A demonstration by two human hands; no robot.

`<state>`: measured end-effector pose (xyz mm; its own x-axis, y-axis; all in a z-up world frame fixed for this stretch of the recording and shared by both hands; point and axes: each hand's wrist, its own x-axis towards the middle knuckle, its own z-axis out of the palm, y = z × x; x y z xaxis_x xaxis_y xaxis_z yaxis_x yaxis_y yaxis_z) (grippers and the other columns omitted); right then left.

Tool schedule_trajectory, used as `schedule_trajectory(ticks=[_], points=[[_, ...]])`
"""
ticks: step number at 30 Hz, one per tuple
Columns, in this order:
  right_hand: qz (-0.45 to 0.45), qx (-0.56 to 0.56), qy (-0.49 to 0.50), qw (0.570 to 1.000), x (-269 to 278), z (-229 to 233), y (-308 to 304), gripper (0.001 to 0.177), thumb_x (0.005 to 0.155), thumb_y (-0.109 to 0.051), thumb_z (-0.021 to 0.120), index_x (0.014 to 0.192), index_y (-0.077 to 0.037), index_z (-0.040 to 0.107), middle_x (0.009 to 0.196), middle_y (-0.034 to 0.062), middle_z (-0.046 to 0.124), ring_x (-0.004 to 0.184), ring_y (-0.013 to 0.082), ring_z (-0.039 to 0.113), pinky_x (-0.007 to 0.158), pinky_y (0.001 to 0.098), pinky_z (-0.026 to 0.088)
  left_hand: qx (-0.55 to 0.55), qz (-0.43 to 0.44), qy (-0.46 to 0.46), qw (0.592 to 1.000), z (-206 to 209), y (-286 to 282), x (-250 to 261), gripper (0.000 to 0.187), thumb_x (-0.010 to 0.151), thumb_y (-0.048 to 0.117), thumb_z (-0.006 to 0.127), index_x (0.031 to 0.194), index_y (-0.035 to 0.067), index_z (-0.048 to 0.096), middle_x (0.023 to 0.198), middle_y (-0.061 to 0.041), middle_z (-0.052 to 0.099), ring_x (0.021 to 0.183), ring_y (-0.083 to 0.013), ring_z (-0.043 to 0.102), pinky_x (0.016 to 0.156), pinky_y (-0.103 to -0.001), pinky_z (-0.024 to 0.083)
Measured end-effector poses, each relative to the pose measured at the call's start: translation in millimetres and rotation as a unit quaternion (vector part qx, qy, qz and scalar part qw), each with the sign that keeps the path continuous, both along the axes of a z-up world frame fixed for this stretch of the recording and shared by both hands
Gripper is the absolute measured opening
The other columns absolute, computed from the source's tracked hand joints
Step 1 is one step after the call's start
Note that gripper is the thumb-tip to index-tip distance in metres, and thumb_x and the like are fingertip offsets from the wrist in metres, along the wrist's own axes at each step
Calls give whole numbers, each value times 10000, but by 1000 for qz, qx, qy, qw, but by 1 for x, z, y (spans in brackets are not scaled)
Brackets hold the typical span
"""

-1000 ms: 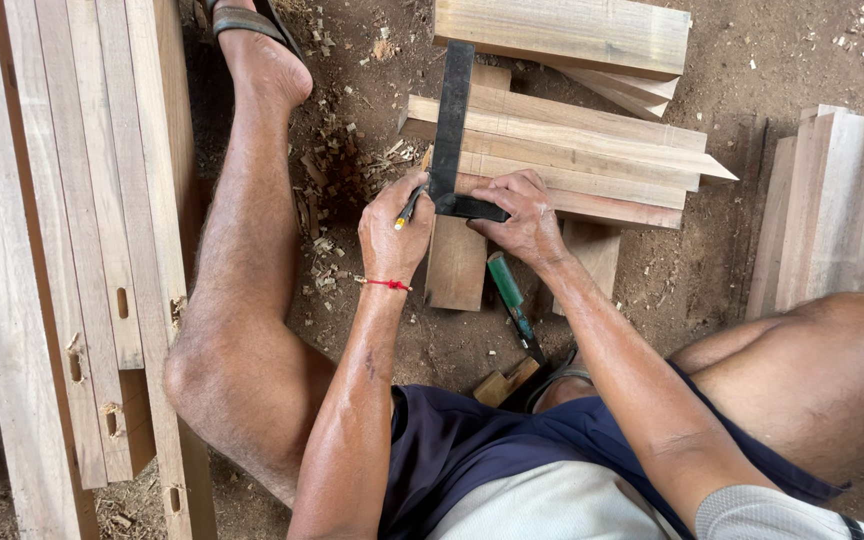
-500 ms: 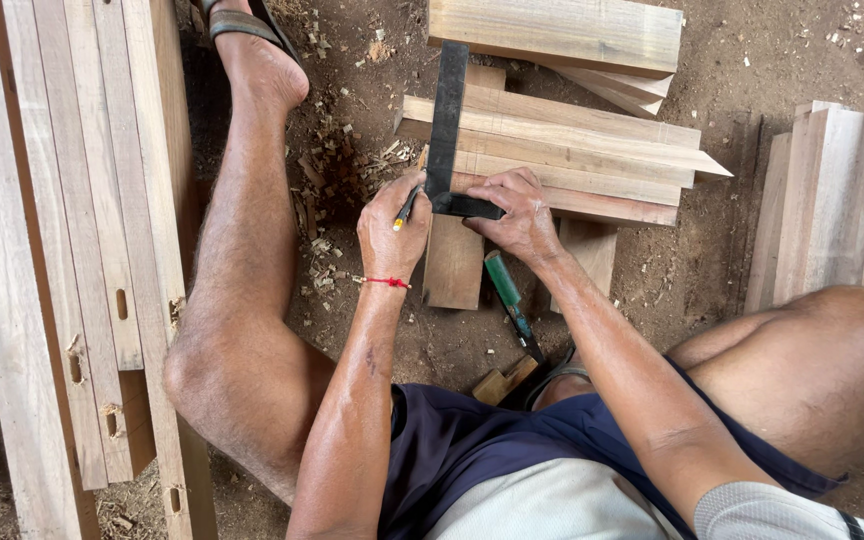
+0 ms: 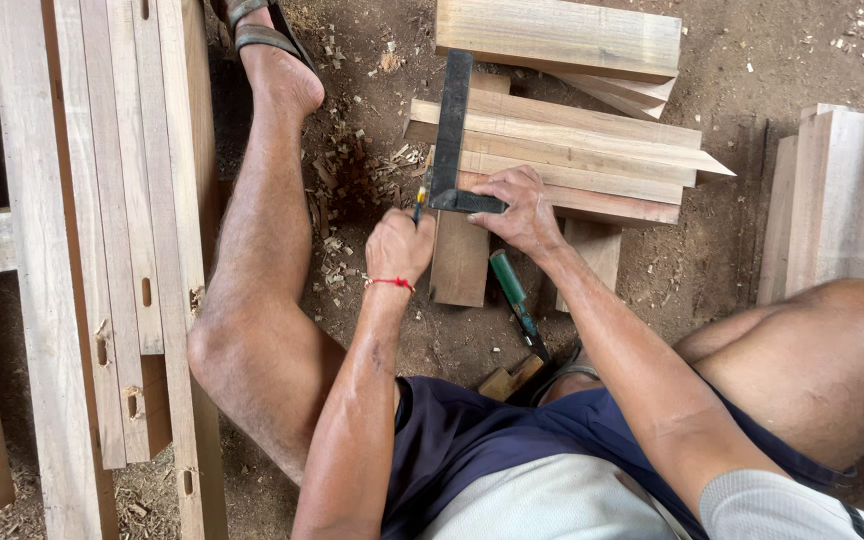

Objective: The person uses a pencil and a try square to mark lines on several wood planks, handling them one by one and stacking them.

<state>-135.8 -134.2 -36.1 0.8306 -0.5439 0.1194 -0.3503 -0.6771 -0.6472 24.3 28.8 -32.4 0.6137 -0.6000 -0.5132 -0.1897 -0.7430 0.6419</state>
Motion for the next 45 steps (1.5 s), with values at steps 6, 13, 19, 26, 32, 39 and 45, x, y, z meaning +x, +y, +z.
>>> schedule_trajectory(ticks=[6,13,19,26,32,39,45], points=[[-68,200,-66,975,3,62,12,359,790,-386,876,1059,-175,766,1169,53,719,1196,190,625,1069,439,473,-256,109,188,942,59,-12,0,384,977,465,564,1178,148,643,713,-6,675,563,-78,527,518,-290,442],[12,85,-105,991,-6,119,-17,490,971,-591,631,1211,-174,724,1261,95,715,1231,187,609,1038,418,550,-402,92,106,905,153,-32,17,299,951,337,689,791,91,635,693,-6,619,543,-67,534,476,-264,436],[-78,-114,64,988,-52,55,-45,740,1074,-670,387,1425,-43,562,1543,219,498,1462,352,416,1203,562,359,-572,131,101,803,206,-63,60,277,993,259,676,764,106,643,653,-10,638,493,-58,527,445,-216,427],[-83,-180,257,946,-93,-9,-15,989,977,-769,274,1616,-21,167,1724,217,96,1600,345,63,1287,529,68,-563,279,306,716,195,-79,45,216,931,247,695,806,119,573,635,0,572,477,-69,469,394,-248,357],[-72,-253,249,932,-110,-41,-2,954,1012,-605,535,1638,-17,119,1726,194,67,1602,331,52,1301,509,31,-554,296,383,677,198,-81,43,287,944,380,664,877,119,566,701,-5,566,598,-91,529,465,-261,370],[-113,-203,180,956,-117,-59,-9,555,915,-147,791,1420,-102,565,1431,113,614,1346,270,537,1197,472,305,-561,314,400,653,193,-76,44,257,965,343,636,992,117,517,782,-42,600,655,-122,544,506,-299,372],[-87,-222,196,951,-119,-65,0,682,733,-37,840,1372,-118,615,1410,135,644,1295,292,575,1097,507,456,-575,265,417,652,180,-75,48,235,1011,315,603,1003,92,528,829,-47,589,703,-143,540,550,-316,376]])
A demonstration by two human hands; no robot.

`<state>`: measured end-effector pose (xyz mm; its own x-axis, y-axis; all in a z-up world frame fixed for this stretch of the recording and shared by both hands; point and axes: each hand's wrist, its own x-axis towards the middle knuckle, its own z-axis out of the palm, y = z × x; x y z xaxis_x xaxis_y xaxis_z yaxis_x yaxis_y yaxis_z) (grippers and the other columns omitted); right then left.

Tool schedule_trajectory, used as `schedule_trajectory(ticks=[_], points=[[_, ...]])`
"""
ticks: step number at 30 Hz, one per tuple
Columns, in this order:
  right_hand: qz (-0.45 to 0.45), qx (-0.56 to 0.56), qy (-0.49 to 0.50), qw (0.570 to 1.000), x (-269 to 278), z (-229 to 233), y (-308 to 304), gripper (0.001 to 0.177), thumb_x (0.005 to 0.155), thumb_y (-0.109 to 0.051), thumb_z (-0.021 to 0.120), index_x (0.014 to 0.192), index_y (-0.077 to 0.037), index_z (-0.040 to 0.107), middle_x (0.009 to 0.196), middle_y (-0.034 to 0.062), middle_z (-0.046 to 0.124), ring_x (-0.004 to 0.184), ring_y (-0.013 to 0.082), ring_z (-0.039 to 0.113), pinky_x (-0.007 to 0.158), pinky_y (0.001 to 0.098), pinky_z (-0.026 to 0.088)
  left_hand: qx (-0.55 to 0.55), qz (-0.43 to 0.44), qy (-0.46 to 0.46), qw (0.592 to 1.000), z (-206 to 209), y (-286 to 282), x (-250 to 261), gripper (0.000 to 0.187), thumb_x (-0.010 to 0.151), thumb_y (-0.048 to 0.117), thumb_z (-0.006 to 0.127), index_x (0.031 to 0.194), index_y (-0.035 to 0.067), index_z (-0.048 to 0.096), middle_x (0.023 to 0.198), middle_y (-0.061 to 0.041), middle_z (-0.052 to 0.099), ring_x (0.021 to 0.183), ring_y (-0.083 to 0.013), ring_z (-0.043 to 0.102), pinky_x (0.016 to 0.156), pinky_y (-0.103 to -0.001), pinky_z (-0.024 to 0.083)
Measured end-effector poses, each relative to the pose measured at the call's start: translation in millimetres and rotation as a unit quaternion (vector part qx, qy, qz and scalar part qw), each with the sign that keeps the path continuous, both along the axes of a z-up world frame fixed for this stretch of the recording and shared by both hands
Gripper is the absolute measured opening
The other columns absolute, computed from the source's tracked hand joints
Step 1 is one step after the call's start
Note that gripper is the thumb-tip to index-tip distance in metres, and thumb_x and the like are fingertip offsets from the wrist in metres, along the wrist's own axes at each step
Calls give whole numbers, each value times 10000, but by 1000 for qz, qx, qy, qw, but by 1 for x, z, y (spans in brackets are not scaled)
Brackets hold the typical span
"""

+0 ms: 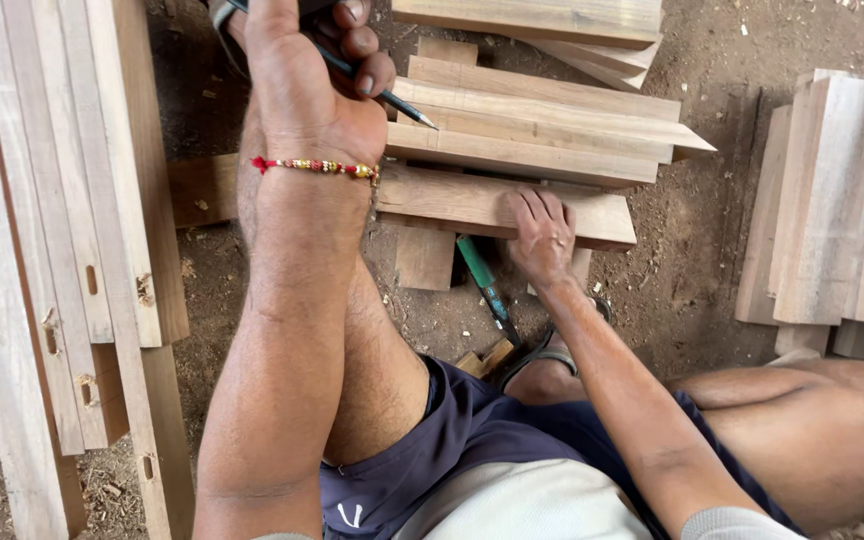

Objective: The person uses a pencil and a try square to mark lines on several wood planks, handling them one by one and stacking them.

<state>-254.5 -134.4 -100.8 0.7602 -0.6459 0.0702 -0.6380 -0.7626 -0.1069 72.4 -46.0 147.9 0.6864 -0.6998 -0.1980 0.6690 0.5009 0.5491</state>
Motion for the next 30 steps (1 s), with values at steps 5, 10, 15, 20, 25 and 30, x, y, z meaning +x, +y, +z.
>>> schedule_trajectory(ticks=[5,10,15,20,25,30], points=[[23,-15,39,999,6,11,3,819,651,-57,868,1412,-85,566,1473,162,571,1310,337,522,1073,534,419,-1,21,23,1000,0,5,-2,231,1019,288,578,1031,64,526,854,-77,605,730,-172,565,564,-338,394],[4,13,53,998,11,22,12,904,633,-14,808,1476,-117,498,1528,119,480,1353,336,445,1114,539,372,-14,56,8,998,1,16,-11,309,1002,376,527,1142,102,498,903,-90,588,769,-193,575,588,-361,420],[9,4,52,999,12,23,18,935,619,5,750,1495,-133,454,1533,127,418,1371,356,391,1116,562,335,-7,53,-62,997,-9,23,-14,423,1026,420,494,1180,26,513,940,-110,600,831,-185,593,641,-364,444],[9,8,39,999,11,21,16,942,638,40,720,1520,-158,454,1531,133,422,1375,359,393,1126,569,315,-5,78,-10,997,-9,9,-8,301,1051,335,539,1132,55,462,822,-113,567,713,-201,552,562,-375,389],[9,29,20,999,11,22,13,915,632,61,710,1488,-175,487,1523,134,439,1408,360,396,1187,575,297,1,92,12,996,9,12,-16,221,989,236,570,1106,80,467,781,-81,567,686,-177,537,558,-370,389],[31,26,-8,999,10,16,12,909,645,20,735,1501,-127,468,1529,222,417,1443,418,364,1194,596,296,15,71,-26,997,8,15,-21,157,971,220,565,1037,96,493,742,-44,559,679,-146,535,579,-356,399]])
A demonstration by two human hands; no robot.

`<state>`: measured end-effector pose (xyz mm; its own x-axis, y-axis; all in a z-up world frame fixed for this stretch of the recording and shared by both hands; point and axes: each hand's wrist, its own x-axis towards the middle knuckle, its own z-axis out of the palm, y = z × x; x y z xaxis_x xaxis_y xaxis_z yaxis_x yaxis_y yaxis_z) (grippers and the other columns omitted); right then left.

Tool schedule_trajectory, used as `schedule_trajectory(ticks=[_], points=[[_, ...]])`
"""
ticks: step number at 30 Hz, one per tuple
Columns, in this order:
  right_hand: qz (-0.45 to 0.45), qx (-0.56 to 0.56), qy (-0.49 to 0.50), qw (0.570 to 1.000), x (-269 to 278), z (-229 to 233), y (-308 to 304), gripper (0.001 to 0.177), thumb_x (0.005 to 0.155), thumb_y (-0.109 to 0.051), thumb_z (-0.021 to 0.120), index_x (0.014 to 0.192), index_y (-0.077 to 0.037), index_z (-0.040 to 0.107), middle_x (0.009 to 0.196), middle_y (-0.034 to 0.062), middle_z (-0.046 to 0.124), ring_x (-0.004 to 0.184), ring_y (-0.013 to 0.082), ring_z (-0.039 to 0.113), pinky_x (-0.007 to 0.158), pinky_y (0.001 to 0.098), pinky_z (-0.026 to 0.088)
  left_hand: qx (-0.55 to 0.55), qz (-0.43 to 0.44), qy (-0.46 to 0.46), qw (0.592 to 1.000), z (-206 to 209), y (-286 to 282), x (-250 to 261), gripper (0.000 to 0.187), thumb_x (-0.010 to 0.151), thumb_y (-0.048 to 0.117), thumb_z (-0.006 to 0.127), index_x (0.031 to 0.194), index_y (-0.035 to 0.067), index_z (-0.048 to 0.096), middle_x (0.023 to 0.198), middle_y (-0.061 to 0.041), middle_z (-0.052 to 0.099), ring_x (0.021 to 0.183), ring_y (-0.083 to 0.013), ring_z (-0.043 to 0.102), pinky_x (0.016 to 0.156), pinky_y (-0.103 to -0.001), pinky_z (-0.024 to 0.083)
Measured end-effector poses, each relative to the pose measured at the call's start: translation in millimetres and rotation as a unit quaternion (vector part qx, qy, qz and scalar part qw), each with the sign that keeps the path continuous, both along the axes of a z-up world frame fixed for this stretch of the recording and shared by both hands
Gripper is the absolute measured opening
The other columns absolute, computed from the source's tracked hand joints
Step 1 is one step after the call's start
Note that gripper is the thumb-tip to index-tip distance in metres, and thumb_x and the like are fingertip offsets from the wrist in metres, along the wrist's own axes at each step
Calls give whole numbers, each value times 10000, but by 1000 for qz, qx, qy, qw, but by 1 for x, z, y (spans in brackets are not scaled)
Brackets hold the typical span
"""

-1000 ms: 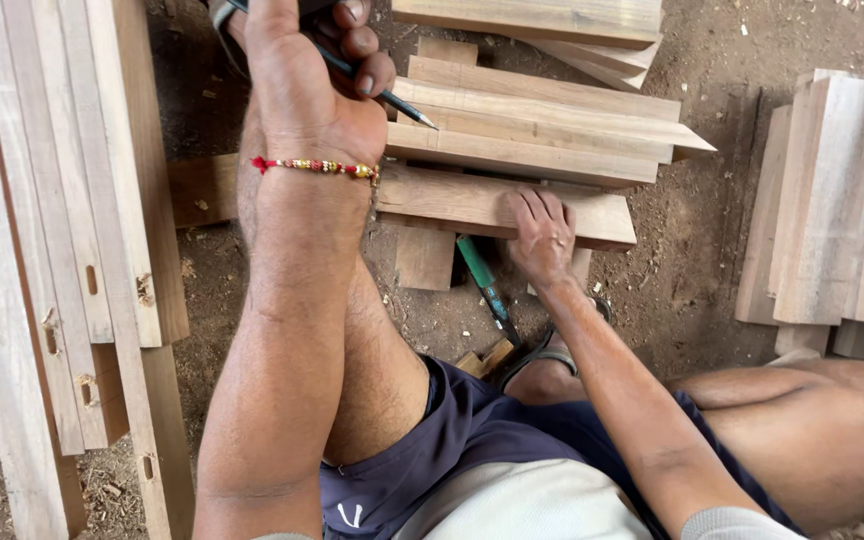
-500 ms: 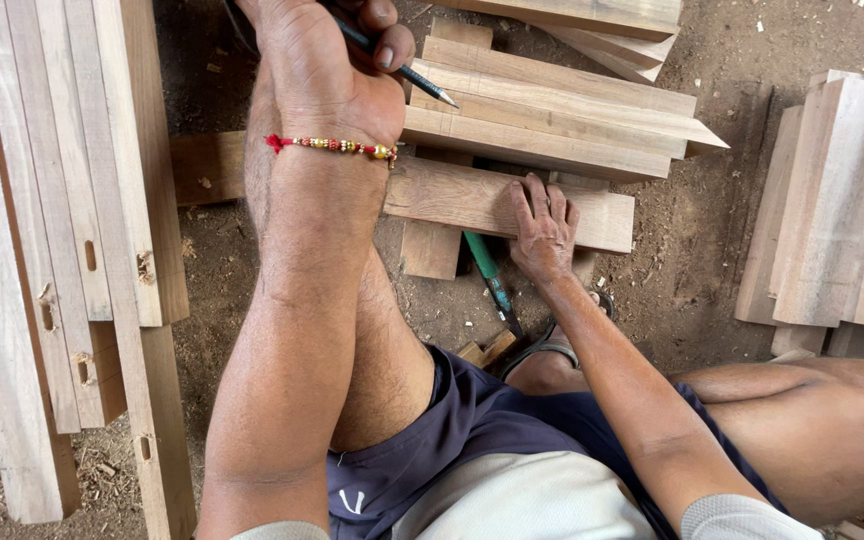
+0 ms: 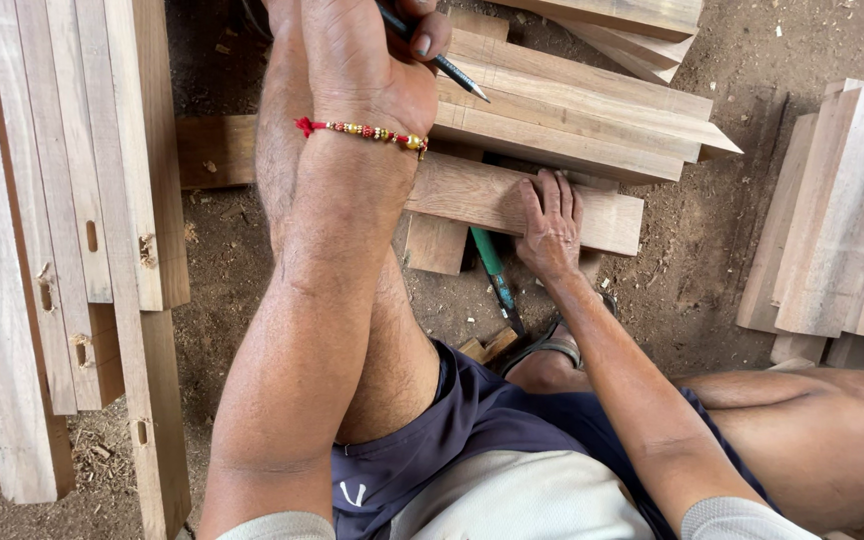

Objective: The person uses a pencil and a try square to mark lines on several wood planks, handling them one by one and stacking them.

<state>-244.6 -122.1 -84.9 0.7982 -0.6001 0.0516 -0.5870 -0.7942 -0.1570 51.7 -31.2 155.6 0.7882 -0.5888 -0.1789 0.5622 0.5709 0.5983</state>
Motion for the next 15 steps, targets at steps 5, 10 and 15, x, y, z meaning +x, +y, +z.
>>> schedule_trajectory(ticks=[5,10,15], points=[[7,-17,32,999,-2,-4,-3,930,668,3,738,1535,-97,415,1565,255,396,1453,418,374,1188,591,311,-60,-22,41,997,-30,-30,12,233,1017,246,573,874,71,517,658,-32,501,574,-158,454,514,-352,312],[9,-18,43,999,-4,-4,-2,977,675,-34,763,1566,-127,372,1570,239,379,1456,408,354,1183,591,294,-64,-22,65,996,-52,-41,16,223,977,190,610,800,94,515,628,-30,483,548,-166,423,498,-366,291],[10,-23,42,999,-4,-8,1,1014,674,-67,785,1582,-146,341,1573,230,354,1465,403,332,1187,594,276,-53,-27,30,998,-58,-40,13,280,987,196,612,751,72,527,611,-29,458,531,-163,404,484,-356,303]])
